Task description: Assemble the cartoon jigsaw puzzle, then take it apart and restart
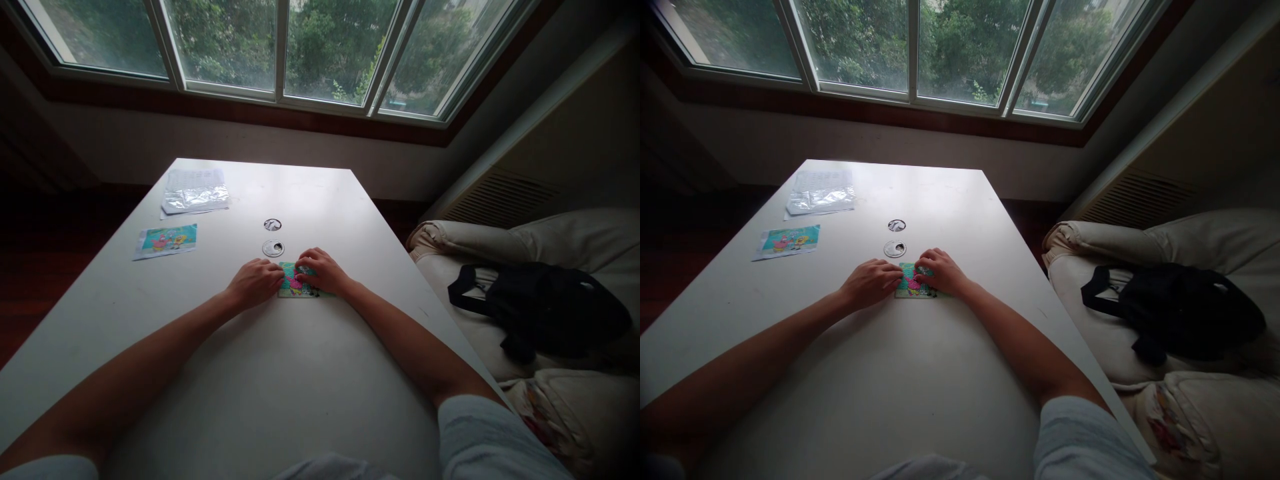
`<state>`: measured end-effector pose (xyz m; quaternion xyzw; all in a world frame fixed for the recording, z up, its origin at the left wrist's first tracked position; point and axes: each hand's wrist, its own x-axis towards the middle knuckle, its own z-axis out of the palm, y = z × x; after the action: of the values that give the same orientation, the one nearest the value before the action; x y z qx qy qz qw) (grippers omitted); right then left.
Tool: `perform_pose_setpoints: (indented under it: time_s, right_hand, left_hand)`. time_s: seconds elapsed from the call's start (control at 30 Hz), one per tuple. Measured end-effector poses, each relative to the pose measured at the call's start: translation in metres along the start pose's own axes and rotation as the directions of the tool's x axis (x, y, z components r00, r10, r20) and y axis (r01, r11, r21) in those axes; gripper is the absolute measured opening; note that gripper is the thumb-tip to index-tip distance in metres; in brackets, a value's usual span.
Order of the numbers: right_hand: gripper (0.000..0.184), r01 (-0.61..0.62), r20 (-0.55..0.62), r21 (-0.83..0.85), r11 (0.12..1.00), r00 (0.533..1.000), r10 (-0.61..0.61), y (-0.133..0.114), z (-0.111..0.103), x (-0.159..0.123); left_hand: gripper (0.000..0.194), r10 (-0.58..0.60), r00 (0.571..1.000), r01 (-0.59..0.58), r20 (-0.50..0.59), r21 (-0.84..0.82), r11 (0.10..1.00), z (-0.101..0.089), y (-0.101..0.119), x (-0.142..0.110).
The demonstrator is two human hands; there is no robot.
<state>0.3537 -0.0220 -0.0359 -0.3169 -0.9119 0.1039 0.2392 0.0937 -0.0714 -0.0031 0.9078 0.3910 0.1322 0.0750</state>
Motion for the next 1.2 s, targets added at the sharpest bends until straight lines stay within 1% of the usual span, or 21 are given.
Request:
perform_pose_setpoints:
  time_s: [0.1,0.23,0.4,0.47,0.53,0.6,0.67,0.73,0.83,0.97,1.07,1.2]
  right_hand:
    - [0.024,-0.063,-0.049,-0.042,0.997,0.997,0.061,0.006,0.000,-0.002]
    - [0.022,-0.141,-0.086,-0.104,0.984,0.987,0.133,0.010,-0.001,-0.004]
    - [0.020,-0.168,-0.093,-0.159,0.973,0.984,0.155,0.004,-0.003,-0.004]
    - [0.021,-0.139,-0.064,-0.147,0.979,0.989,0.131,0.002,-0.004,-0.004]
    - [0.024,-0.096,-0.008,-0.131,0.987,0.995,0.095,-0.001,-0.006,-0.003]
    - [0.032,-0.078,0.043,-0.133,0.988,0.995,0.085,-0.004,-0.008,-0.003]
    - [0.040,-0.094,0.070,-0.156,0.983,0.992,0.106,-0.006,-0.010,-0.003]
    - [0.044,-0.118,0.078,-0.183,0.976,0.988,0.134,-0.008,-0.011,-0.002]
    - [0.043,-0.140,0.079,-0.211,0.967,0.984,0.160,-0.009,-0.010,-0.001]
    - [0.042,-0.152,0.081,-0.220,0.964,0.981,0.174,-0.011,-0.008,-0.001]
    - [0.044,-0.173,0.082,-0.212,0.962,0.978,0.194,-0.011,-0.007,-0.002]
    - [0.057,-0.164,0.111,-0.189,0.968,0.976,0.187,-0.010,-0.003,-0.004]
  left_hand:
    - [0.032,0.018,0.999,-0.019,-0.033,-0.031,0.999,0.008,-0.007,0.000]
    - [0.037,0.057,0.998,-0.059,-0.028,-0.054,0.997,0.017,-0.008,0.001]
    - [0.040,0.018,1.000,-0.019,-0.020,-0.045,0.999,0.020,-0.006,0.001]
    - [0.045,-0.006,1.000,0.005,-0.022,-0.041,0.999,0.019,-0.008,0.001]
    - [0.049,-0.006,1.000,0.005,-0.028,-0.034,0.999,0.019,-0.011,0.000]
    - [0.048,0.032,0.999,-0.033,-0.029,-0.021,0.999,0.020,-0.014,0.000]
    - [0.047,0.072,0.997,-0.072,-0.028,-0.008,0.997,0.021,-0.016,-0.001]
    - [0.049,0.080,0.996,-0.080,-0.032,0.004,0.997,0.023,-0.017,-0.001]
    - [0.051,0.064,0.997,-0.063,-0.041,0.021,0.998,0.026,-0.014,0.000]
    - [0.049,0.042,0.998,-0.041,-0.039,0.020,0.999,0.026,-0.012,0.001]
    - [0.054,0.053,0.999,-0.053,0.000,0.032,0.998,0.024,-0.012,0.001]
    - [0.065,0.035,0.998,-0.038,0.051,0.057,0.998,0.025,-0.013,-0.001]
